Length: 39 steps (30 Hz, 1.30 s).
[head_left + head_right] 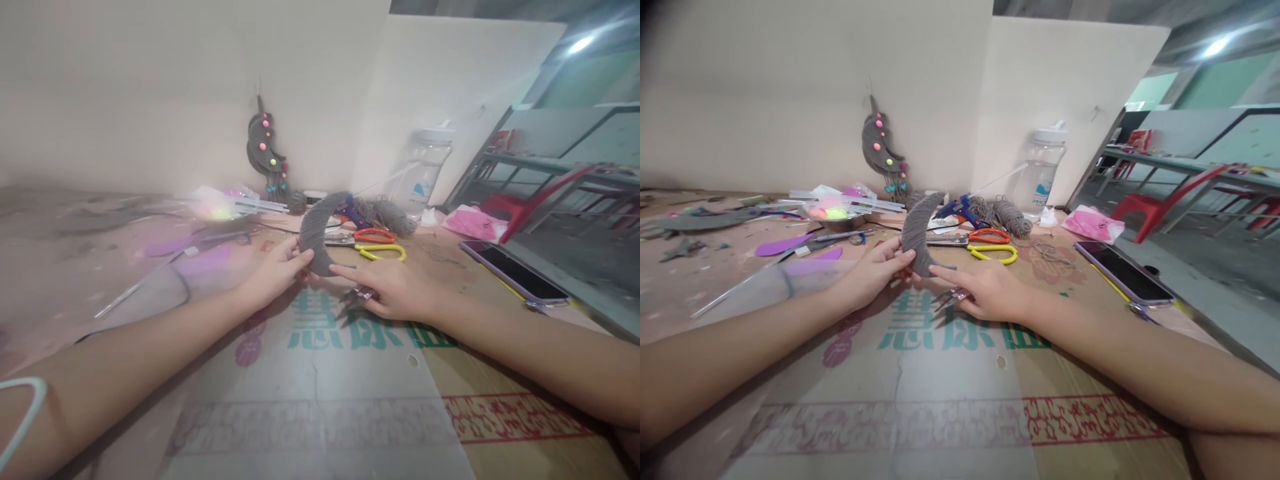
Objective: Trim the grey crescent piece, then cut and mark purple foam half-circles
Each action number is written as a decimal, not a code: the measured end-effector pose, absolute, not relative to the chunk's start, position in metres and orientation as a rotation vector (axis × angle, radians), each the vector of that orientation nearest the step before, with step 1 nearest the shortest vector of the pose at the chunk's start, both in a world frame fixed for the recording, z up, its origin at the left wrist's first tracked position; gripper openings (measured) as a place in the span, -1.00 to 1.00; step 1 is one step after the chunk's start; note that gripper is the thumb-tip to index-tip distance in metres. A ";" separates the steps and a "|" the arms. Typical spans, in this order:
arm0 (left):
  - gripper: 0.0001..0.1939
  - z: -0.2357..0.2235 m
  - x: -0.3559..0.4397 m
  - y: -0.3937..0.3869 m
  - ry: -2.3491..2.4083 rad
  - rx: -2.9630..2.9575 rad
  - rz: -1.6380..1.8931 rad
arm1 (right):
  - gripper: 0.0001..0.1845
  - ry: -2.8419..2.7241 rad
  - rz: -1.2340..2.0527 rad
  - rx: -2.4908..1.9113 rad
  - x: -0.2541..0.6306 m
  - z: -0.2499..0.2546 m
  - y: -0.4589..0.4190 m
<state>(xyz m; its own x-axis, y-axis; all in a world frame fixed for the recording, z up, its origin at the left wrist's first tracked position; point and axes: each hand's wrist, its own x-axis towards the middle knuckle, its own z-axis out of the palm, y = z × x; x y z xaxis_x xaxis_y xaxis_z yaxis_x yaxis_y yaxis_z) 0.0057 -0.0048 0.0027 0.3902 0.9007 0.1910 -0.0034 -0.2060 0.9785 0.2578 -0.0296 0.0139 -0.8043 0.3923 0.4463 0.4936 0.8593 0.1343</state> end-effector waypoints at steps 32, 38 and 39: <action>-0.66 0.003 0.011 -0.016 0.724 1.726 0.760 | -0.56 -1.740 0.509 -1.114 0.249 0.017 -0.020; -0.67 0.007 0.009 -0.017 0.749 1.853 0.759 | -0.53 -1.811 0.547 -1.043 0.244 0.016 -0.022; -0.66 0.006 0.009 -0.016 0.763 1.857 0.742 | -0.52 -1.831 0.536 -1.045 0.244 0.016 -0.022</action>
<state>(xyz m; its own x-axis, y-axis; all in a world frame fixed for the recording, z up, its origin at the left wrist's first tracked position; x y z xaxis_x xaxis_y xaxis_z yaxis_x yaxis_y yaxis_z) 0.0086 -0.0162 0.0061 0.6194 0.7682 0.1622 0.1845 -0.3432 0.9210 0.2438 -0.0224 0.0160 -0.2061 0.8371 0.5067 0.4313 0.5426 -0.7209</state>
